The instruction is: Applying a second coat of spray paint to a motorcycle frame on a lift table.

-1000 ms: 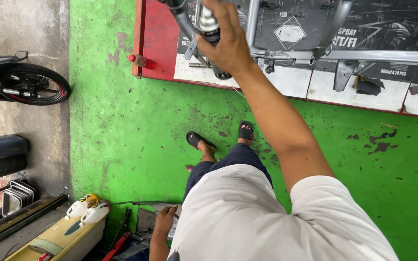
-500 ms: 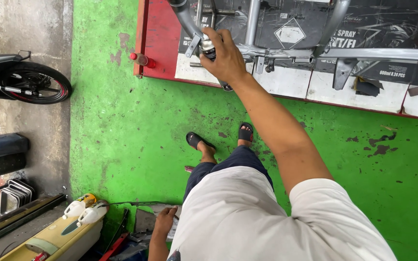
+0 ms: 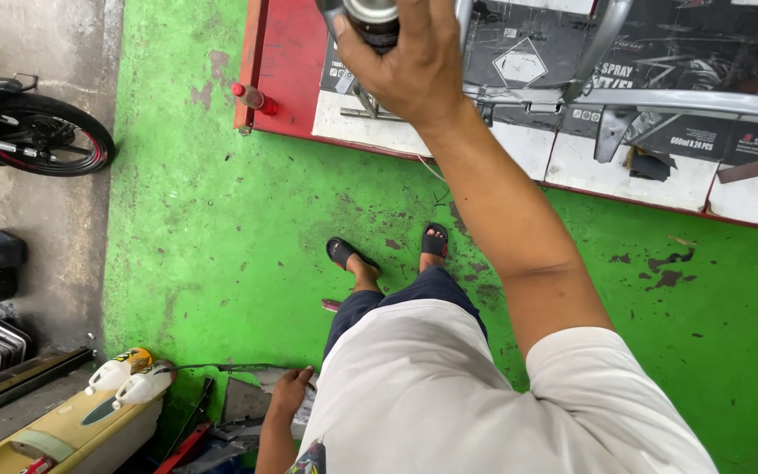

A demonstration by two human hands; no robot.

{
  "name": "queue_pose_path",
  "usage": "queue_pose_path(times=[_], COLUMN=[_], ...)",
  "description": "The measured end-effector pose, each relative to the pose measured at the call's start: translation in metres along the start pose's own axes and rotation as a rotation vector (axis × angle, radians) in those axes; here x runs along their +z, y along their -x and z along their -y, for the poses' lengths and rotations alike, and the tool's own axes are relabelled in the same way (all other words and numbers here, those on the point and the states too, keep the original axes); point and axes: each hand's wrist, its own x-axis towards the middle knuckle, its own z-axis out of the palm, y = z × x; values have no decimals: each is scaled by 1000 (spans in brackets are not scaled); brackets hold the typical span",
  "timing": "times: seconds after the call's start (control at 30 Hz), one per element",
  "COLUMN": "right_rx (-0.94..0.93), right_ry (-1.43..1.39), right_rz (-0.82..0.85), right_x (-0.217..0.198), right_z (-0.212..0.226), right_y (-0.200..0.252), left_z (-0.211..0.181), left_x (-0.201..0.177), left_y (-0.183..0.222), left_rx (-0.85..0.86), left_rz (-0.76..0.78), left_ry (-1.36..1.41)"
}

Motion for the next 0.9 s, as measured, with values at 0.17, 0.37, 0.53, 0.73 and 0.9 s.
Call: queue_pose_path(times=[0.17, 0.37, 0.53, 0.73, 0.9], right_rx=[171, 376, 375, 240, 128], right_ry=[-52, 53, 45, -5, 82], right_rz=[296, 560, 574, 360, 99], right_x=[30, 49, 55, 48, 14], right_z=[-14, -24, -23, 1, 46], right_y=[66, 137, 128, 65, -14], left_z=[-9, -3, 9, 13, 2], left_x=[-3, 0, 6, -4, -27], left_y=[-2, -10, -19, -40, -60], left_rx=[23, 37, 34, 33, 34], left_rz=[13, 21, 43, 56, 61], left_ry=[2, 29, -27, 83, 54])
